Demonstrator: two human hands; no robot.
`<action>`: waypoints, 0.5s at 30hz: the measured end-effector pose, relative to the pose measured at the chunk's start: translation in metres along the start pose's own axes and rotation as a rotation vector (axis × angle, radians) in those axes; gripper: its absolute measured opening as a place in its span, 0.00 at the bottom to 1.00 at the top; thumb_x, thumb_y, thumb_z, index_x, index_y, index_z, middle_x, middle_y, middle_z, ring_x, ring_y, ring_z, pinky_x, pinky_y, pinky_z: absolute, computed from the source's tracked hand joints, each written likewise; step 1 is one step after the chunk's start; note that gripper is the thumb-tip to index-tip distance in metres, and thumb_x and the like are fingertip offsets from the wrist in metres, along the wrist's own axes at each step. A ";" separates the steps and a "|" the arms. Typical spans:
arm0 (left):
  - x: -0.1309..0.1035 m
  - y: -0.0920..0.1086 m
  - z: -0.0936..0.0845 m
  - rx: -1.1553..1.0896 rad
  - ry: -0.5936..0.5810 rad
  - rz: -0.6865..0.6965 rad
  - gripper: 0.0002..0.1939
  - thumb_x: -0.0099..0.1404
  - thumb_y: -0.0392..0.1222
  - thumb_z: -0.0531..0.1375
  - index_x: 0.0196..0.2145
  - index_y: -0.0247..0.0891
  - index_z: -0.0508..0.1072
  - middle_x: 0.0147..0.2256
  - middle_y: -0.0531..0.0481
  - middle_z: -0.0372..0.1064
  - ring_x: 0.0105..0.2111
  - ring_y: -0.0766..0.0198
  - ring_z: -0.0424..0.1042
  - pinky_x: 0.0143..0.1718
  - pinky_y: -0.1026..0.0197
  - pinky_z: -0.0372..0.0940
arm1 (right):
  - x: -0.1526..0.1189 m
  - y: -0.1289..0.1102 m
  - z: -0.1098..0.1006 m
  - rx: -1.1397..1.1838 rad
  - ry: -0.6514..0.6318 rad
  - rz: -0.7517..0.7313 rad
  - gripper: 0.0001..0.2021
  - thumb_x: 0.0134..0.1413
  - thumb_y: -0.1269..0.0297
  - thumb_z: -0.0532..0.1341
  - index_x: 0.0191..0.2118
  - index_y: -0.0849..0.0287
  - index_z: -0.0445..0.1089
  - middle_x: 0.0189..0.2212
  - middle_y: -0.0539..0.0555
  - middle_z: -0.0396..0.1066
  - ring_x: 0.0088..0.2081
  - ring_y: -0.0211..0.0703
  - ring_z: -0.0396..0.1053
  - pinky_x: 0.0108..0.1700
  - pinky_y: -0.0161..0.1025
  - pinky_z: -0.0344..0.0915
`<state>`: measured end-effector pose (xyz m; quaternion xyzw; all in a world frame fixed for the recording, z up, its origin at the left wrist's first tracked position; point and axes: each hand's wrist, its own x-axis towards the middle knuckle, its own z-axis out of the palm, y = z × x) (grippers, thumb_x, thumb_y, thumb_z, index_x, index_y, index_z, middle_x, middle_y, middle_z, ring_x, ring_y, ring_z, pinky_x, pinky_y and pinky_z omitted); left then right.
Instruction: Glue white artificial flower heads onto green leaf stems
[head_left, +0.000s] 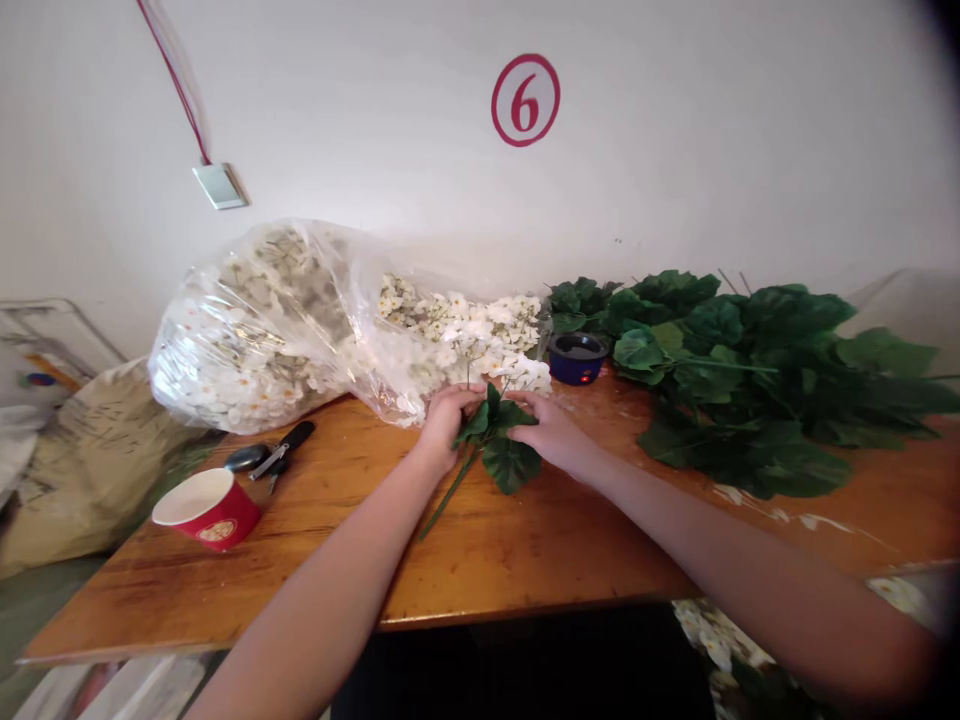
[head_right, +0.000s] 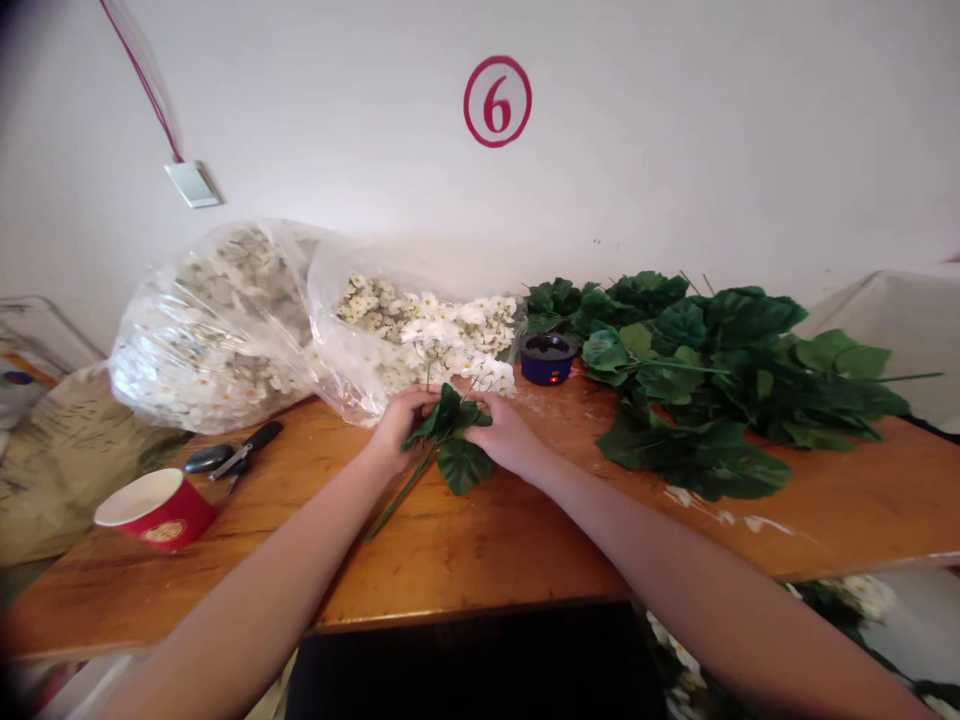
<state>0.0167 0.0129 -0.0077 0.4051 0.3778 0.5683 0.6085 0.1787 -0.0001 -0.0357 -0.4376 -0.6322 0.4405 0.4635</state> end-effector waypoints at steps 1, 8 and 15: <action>-0.003 0.000 0.001 0.020 -0.025 0.015 0.10 0.43 0.36 0.65 0.26 0.33 0.70 0.16 0.59 0.57 0.17 0.73 0.56 0.20 0.67 0.49 | 0.000 -0.001 0.001 0.023 -0.022 0.004 0.25 0.41 0.73 0.63 0.50 0.56 0.67 0.45 0.54 0.73 0.46 0.47 0.71 0.48 0.43 0.66; -0.011 -0.006 0.004 0.116 -0.154 0.099 0.15 0.43 0.33 0.62 0.33 0.37 0.68 0.17 0.61 0.55 0.16 0.74 0.53 0.20 0.68 0.46 | -0.001 -0.007 0.000 0.148 0.021 0.102 0.12 0.47 0.62 0.61 0.41 0.54 0.67 0.30 0.48 0.72 0.32 0.42 0.68 0.35 0.38 0.64; -0.010 -0.007 -0.001 0.270 -0.121 0.368 0.14 0.49 0.32 0.59 0.35 0.37 0.66 0.21 0.61 0.47 0.20 0.74 0.48 0.24 0.67 0.47 | -0.001 -0.012 -0.001 0.096 0.066 -0.050 0.11 0.52 0.52 0.59 0.32 0.55 0.67 0.27 0.48 0.68 0.30 0.40 0.64 0.32 0.36 0.59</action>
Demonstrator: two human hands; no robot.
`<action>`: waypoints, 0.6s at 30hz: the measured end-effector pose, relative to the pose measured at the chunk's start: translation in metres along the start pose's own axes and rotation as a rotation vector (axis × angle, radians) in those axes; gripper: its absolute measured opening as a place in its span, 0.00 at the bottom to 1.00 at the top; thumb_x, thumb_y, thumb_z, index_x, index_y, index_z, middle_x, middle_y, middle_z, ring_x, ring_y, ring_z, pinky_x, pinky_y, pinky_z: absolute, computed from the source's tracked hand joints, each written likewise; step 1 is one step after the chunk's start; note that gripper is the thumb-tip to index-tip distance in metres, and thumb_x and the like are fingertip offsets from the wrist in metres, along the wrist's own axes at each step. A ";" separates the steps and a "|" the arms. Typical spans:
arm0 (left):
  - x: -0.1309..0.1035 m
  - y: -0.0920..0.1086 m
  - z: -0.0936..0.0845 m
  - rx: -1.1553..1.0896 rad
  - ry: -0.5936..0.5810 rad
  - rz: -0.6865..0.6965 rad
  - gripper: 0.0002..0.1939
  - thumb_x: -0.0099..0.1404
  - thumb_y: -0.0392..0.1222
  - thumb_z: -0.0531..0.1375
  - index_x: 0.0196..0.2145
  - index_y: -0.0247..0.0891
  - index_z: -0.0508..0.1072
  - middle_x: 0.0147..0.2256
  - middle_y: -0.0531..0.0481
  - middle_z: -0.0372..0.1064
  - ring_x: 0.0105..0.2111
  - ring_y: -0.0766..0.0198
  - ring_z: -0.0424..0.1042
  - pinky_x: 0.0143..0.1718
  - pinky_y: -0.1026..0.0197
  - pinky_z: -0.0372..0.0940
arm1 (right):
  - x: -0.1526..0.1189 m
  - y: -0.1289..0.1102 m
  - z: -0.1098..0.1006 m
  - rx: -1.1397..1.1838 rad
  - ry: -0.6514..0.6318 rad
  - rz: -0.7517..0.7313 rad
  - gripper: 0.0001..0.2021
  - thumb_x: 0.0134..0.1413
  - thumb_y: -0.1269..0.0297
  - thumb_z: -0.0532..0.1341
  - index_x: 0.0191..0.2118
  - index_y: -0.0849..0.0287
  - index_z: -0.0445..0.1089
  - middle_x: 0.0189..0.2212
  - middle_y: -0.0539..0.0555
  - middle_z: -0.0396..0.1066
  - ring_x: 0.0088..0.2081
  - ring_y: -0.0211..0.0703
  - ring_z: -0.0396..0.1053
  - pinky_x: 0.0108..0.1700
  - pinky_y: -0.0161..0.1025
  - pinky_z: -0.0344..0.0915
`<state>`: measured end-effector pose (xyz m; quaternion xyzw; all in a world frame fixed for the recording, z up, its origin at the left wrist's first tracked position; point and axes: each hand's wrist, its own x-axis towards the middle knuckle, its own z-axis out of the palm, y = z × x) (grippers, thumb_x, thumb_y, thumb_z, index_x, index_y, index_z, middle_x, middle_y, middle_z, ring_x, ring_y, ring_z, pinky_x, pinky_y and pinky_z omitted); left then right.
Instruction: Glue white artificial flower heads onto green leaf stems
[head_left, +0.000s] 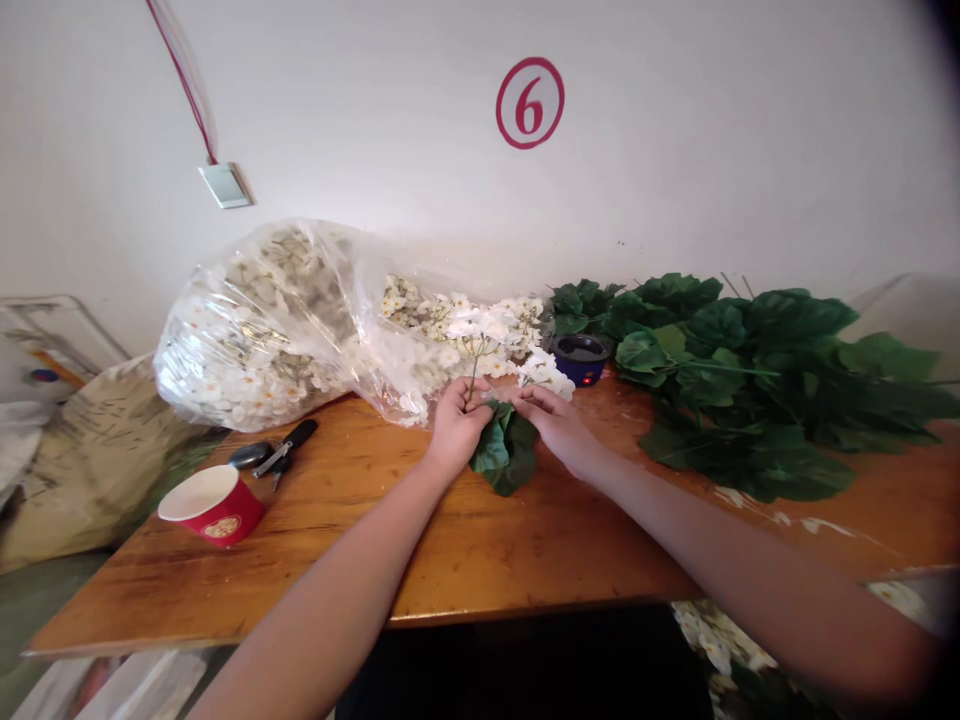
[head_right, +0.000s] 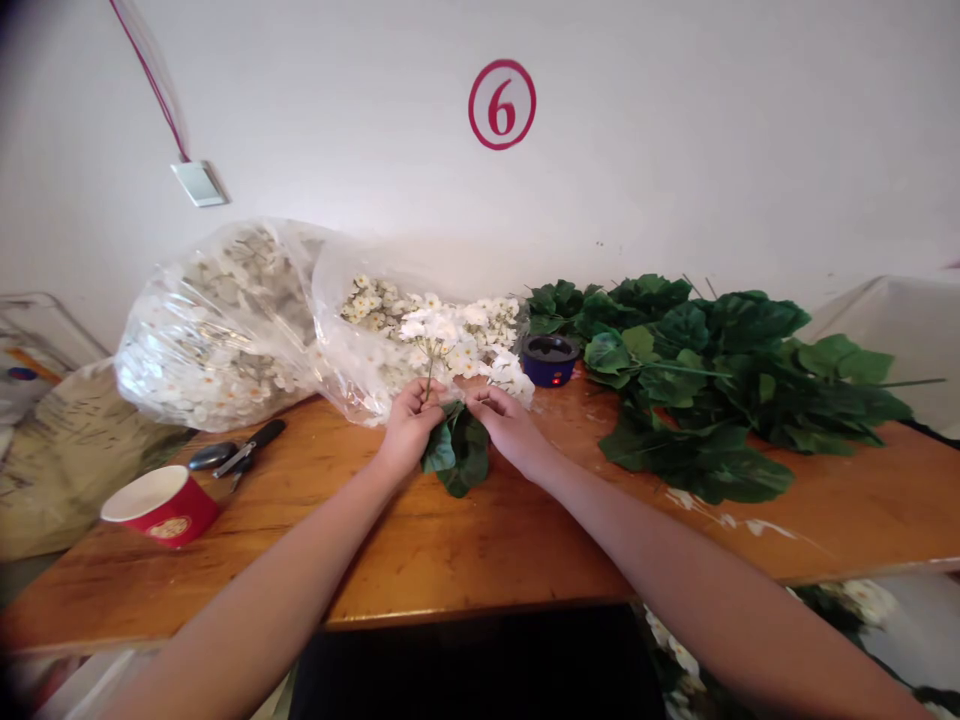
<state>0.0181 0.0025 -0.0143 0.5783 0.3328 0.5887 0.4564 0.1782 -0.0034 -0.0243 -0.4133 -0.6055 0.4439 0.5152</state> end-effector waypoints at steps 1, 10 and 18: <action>0.000 0.001 0.000 0.019 0.006 0.026 0.14 0.49 0.31 0.58 0.36 0.37 0.66 0.22 0.61 0.47 0.21 0.74 0.49 0.24 0.67 0.48 | 0.000 -0.001 0.000 -0.016 -0.001 -0.007 0.12 0.53 0.51 0.59 0.32 0.55 0.67 0.26 0.48 0.67 0.29 0.40 0.64 0.31 0.36 0.58; -0.002 0.001 -0.004 0.355 -0.091 0.110 0.18 0.52 0.31 0.58 0.43 0.39 0.66 0.25 0.59 0.48 0.24 0.71 0.52 0.28 0.66 0.52 | 0.001 -0.001 -0.005 -0.058 0.034 -0.025 0.12 0.49 0.53 0.62 0.28 0.57 0.69 0.25 0.48 0.67 0.26 0.38 0.61 0.30 0.37 0.56; -0.002 0.007 -0.008 0.572 -0.260 0.112 0.31 0.50 0.44 0.68 0.51 0.42 0.65 0.27 0.58 0.54 0.27 0.68 0.58 0.30 0.64 0.55 | 0.001 -0.002 -0.011 -0.030 0.099 0.019 0.10 0.46 0.56 0.64 0.28 0.59 0.72 0.24 0.49 0.68 0.27 0.38 0.61 0.31 0.37 0.55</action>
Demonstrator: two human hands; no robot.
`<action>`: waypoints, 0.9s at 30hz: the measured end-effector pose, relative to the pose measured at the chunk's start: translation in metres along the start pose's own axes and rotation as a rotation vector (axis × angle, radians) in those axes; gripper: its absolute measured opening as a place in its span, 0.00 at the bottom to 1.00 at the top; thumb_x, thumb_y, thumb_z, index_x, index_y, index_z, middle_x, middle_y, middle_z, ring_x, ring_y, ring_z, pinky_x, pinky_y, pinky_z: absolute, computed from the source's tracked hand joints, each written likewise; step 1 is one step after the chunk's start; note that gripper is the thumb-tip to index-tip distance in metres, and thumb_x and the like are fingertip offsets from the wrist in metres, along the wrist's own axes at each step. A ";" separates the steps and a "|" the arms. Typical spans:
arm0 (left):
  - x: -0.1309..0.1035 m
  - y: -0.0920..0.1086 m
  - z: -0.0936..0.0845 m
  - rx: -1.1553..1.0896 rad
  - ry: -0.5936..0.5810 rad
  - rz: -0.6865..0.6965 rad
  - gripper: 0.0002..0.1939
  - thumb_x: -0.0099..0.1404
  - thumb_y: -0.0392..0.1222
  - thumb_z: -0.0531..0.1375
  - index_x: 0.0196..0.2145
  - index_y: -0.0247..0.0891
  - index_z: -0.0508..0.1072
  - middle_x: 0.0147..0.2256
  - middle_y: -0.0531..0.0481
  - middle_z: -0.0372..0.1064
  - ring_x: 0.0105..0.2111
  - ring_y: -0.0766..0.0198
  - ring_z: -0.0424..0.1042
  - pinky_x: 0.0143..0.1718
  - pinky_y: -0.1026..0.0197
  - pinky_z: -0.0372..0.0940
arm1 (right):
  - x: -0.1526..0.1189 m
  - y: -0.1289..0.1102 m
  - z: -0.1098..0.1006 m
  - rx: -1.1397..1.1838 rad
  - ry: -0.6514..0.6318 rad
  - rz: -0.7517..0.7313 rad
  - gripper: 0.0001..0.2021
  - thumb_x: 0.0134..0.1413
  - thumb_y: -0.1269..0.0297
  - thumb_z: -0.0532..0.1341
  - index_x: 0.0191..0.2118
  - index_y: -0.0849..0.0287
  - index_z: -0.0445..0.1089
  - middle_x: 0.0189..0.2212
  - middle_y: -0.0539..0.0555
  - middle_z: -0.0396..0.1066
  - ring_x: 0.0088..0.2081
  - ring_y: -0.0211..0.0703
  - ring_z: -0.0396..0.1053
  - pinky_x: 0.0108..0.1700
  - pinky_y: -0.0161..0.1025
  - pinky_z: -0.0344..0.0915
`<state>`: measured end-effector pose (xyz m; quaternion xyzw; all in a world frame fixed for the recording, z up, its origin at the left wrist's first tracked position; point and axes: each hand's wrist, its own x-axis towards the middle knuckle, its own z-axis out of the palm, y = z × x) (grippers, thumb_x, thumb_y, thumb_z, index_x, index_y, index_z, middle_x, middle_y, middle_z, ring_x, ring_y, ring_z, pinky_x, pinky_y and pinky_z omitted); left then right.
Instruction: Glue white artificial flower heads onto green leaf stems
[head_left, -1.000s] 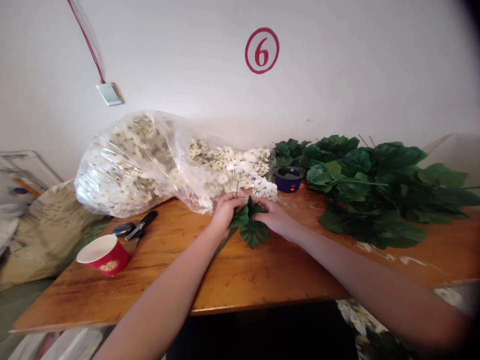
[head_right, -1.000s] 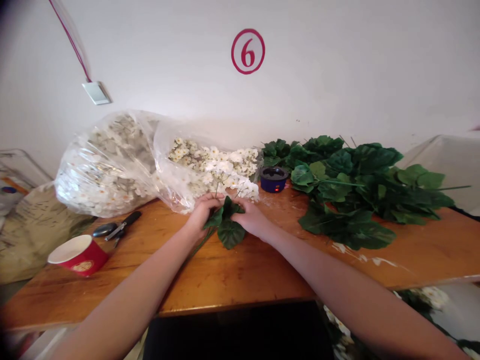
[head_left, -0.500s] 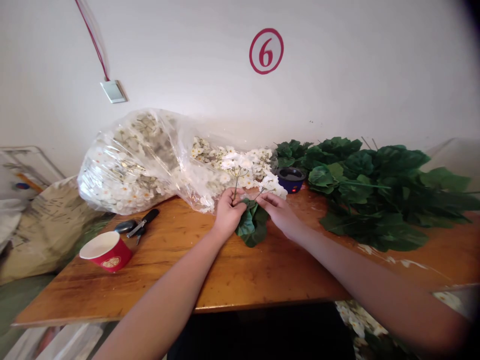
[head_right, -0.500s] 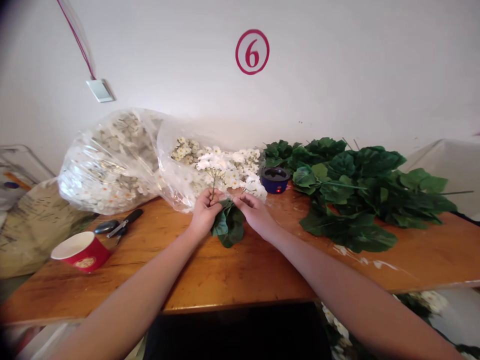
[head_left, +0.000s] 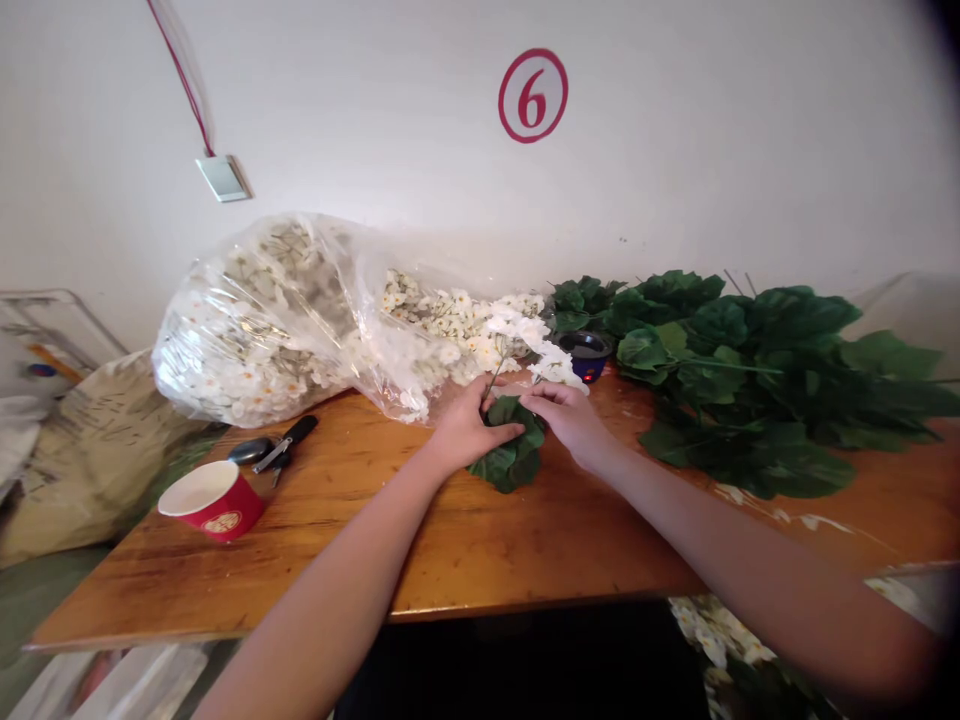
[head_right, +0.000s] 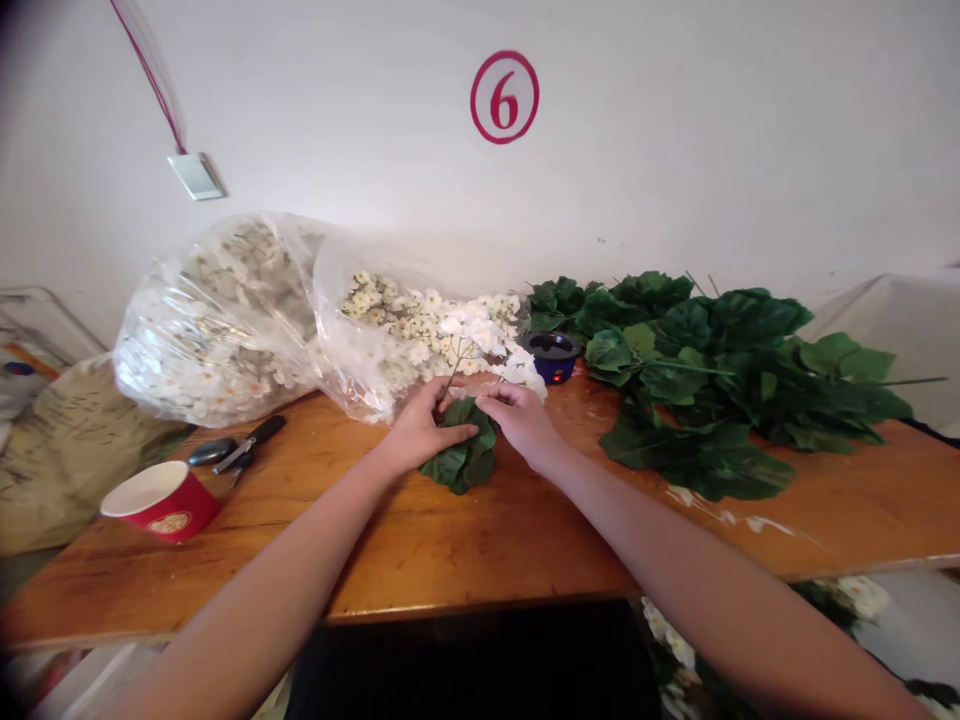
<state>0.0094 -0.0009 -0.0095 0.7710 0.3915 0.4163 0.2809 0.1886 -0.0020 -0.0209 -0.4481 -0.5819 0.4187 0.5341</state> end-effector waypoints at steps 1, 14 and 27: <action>0.001 -0.001 0.000 -0.023 -0.018 -0.003 0.31 0.50 0.44 0.68 0.51 0.43 0.65 0.27 0.58 0.54 0.26 0.68 0.58 0.29 0.64 0.55 | 0.000 0.000 -0.001 -0.007 -0.003 0.005 0.11 0.46 0.56 0.64 0.28 0.59 0.72 0.23 0.49 0.67 0.26 0.38 0.60 0.30 0.37 0.55; 0.011 -0.016 0.002 -0.325 0.022 -0.081 0.21 0.52 0.29 0.59 0.45 0.37 0.67 0.23 0.60 0.51 0.23 0.72 0.54 0.26 0.68 0.50 | 0.000 0.007 0.003 -0.263 0.001 -0.130 0.11 0.54 0.55 0.58 0.30 0.57 0.66 0.25 0.49 0.66 0.27 0.40 0.61 0.30 0.38 0.57; 0.008 -0.017 0.010 -0.407 -0.070 -0.149 0.17 0.57 0.44 0.64 0.42 0.36 0.65 0.23 0.59 0.57 0.21 0.72 0.57 0.24 0.67 0.52 | 0.001 0.007 0.001 -0.306 0.021 -0.182 0.12 0.57 0.53 0.55 0.31 0.56 0.65 0.26 0.50 0.67 0.29 0.42 0.63 0.31 0.38 0.57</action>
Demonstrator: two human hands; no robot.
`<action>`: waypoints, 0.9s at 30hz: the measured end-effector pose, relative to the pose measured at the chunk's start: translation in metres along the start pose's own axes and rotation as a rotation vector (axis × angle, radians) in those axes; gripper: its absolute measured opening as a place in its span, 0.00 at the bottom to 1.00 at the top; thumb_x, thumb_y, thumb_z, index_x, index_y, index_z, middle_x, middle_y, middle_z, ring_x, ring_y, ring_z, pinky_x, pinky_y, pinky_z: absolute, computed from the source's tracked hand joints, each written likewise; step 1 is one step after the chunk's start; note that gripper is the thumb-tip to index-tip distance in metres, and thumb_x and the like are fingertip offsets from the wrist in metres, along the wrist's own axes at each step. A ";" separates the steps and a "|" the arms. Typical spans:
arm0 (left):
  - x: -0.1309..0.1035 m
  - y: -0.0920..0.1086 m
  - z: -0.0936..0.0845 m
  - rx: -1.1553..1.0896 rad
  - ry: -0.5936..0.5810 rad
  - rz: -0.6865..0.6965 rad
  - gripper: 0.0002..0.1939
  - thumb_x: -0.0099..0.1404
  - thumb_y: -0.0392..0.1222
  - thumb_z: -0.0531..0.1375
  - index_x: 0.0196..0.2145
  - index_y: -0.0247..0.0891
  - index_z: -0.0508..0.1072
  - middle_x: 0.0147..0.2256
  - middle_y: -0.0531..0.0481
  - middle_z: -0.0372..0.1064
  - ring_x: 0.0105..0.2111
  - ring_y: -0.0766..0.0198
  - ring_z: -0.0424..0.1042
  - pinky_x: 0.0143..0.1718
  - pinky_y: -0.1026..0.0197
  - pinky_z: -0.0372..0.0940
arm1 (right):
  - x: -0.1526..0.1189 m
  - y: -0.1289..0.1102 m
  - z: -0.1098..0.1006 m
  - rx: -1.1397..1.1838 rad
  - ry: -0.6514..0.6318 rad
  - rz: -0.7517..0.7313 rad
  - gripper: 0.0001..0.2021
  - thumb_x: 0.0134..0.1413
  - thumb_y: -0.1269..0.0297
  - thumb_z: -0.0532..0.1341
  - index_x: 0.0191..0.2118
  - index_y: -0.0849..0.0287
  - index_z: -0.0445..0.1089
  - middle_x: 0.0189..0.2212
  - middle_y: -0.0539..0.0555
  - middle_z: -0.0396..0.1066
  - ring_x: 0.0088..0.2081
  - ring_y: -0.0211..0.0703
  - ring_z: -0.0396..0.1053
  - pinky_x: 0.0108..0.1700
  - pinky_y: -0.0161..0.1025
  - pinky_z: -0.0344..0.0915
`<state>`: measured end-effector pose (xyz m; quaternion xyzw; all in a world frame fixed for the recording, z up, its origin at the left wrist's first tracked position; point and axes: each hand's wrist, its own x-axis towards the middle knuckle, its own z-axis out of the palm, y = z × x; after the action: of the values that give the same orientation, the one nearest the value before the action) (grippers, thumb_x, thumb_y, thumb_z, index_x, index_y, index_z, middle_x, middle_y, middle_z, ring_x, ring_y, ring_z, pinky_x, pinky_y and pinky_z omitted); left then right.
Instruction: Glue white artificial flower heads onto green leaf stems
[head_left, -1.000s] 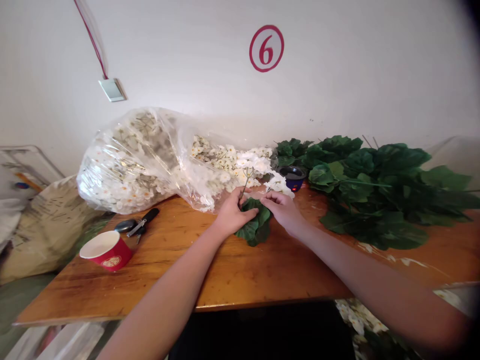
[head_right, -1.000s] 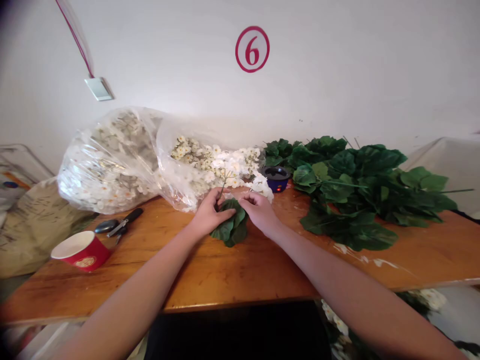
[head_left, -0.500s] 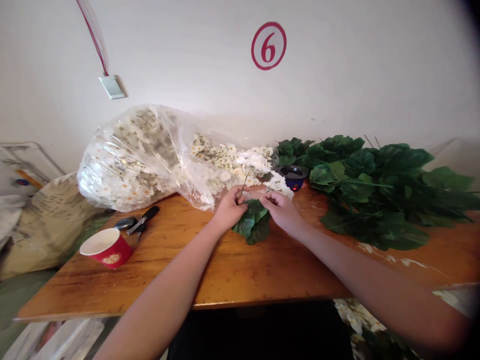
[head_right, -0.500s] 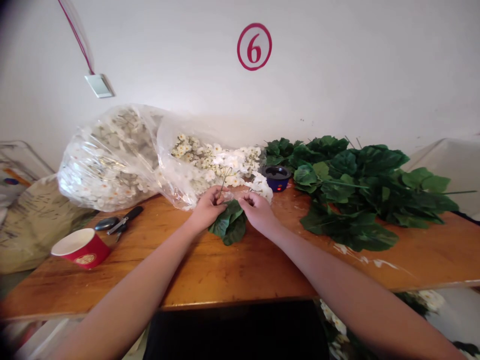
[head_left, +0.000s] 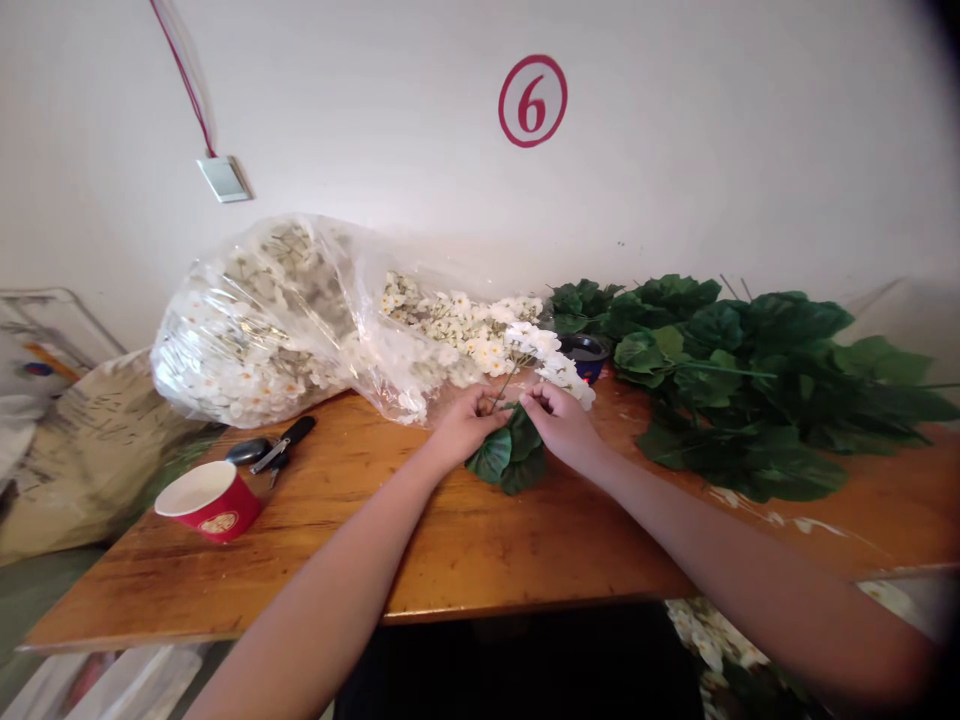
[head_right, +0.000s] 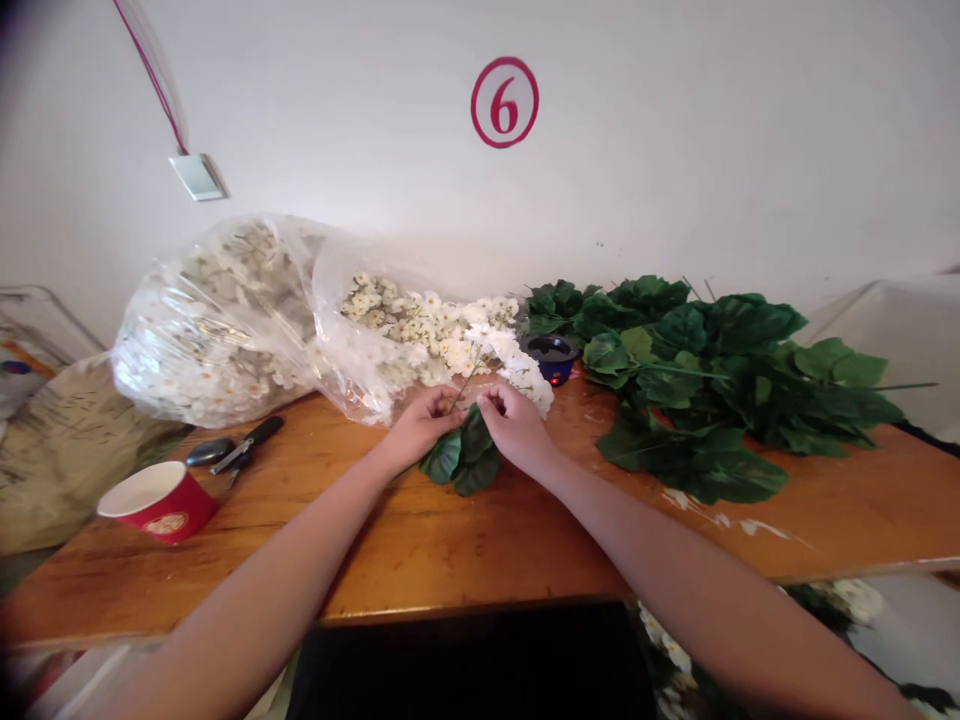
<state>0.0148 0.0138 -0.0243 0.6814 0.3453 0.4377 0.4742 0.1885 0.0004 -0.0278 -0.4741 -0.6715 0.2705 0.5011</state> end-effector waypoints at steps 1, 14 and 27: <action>-0.001 0.000 0.001 0.050 0.032 0.035 0.18 0.57 0.42 0.64 0.42 0.37 0.64 0.25 0.59 0.58 0.23 0.72 0.58 0.26 0.67 0.54 | 0.000 0.001 0.001 0.005 0.002 -0.004 0.12 0.57 0.53 0.55 0.31 0.56 0.65 0.26 0.50 0.66 0.29 0.42 0.63 0.31 0.38 0.57; -0.012 0.016 0.001 0.941 0.075 0.450 0.08 0.66 0.39 0.55 0.32 0.37 0.74 0.37 0.45 0.61 0.40 0.58 0.62 0.45 0.55 0.60 | 0.000 0.002 0.003 0.036 -0.035 0.020 0.10 0.55 0.55 0.57 0.32 0.56 0.67 0.28 0.51 0.69 0.31 0.43 0.65 0.33 0.39 0.60; -0.011 0.012 0.002 0.894 -0.046 0.399 0.08 0.63 0.33 0.54 0.30 0.37 0.72 0.31 0.45 0.66 0.35 0.59 0.66 0.38 0.58 0.61 | -0.006 -0.006 0.002 -0.180 -0.020 0.092 0.09 0.52 0.57 0.57 0.28 0.55 0.69 0.24 0.50 0.70 0.28 0.44 0.66 0.29 0.39 0.57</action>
<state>0.0134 -0.0003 -0.0161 0.8808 0.3513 0.3136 0.0494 0.1851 -0.0073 -0.0257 -0.5447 -0.6757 0.2366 0.4368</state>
